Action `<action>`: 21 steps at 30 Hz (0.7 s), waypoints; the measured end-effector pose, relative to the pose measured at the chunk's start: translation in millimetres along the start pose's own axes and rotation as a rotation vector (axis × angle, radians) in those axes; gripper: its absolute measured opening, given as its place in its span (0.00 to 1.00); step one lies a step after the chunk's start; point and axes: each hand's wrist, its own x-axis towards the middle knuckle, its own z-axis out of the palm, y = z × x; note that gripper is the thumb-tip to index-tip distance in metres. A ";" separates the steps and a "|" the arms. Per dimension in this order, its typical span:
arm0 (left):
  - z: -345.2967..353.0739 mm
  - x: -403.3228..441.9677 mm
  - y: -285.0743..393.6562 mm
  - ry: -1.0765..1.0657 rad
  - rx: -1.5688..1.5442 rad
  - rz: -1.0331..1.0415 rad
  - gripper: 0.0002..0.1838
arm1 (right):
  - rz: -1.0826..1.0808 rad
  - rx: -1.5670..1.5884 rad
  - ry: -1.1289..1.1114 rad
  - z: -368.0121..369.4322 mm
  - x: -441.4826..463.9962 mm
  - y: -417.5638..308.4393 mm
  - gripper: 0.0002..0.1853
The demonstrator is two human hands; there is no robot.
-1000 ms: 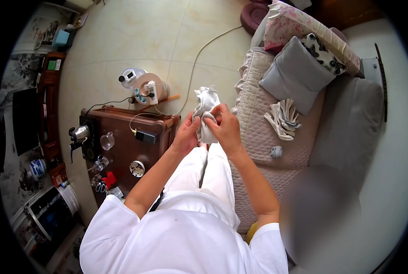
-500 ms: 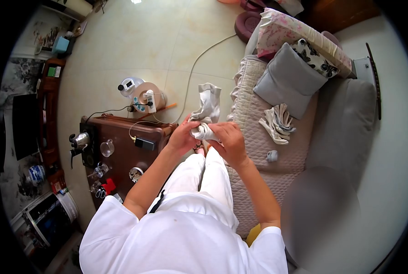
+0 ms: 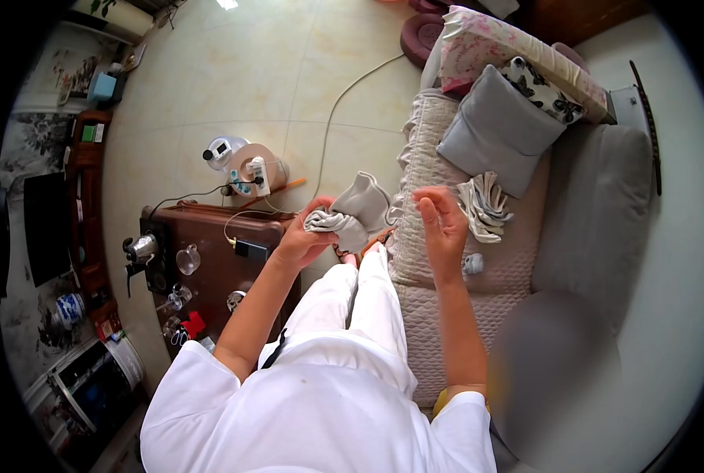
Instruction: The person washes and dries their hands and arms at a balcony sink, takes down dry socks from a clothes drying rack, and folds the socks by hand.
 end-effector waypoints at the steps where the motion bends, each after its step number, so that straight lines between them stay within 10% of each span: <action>1: -1.7 0.7 1.1 -0.032 -0.016 -0.002 0.30 | -0.068 -0.084 -0.007 -1.6 6.2 -1.3 0.12; 7: -2.8 4.6 2.3 -0.050 0.002 -0.086 0.33 | 0.321 0.326 -0.498 9.3 -0.9 -5.2 0.13; 11: 5.8 9.3 -4.0 0.104 0.171 -0.050 0.41 | -0.020 -0.362 -0.431 21.0 -1.3 -10.2 0.14; 21: 20.0 14.9 -34.6 0.309 0.224 0.212 0.29 | -0.230 -0.584 -0.235 40.9 -14.1 15.3 0.21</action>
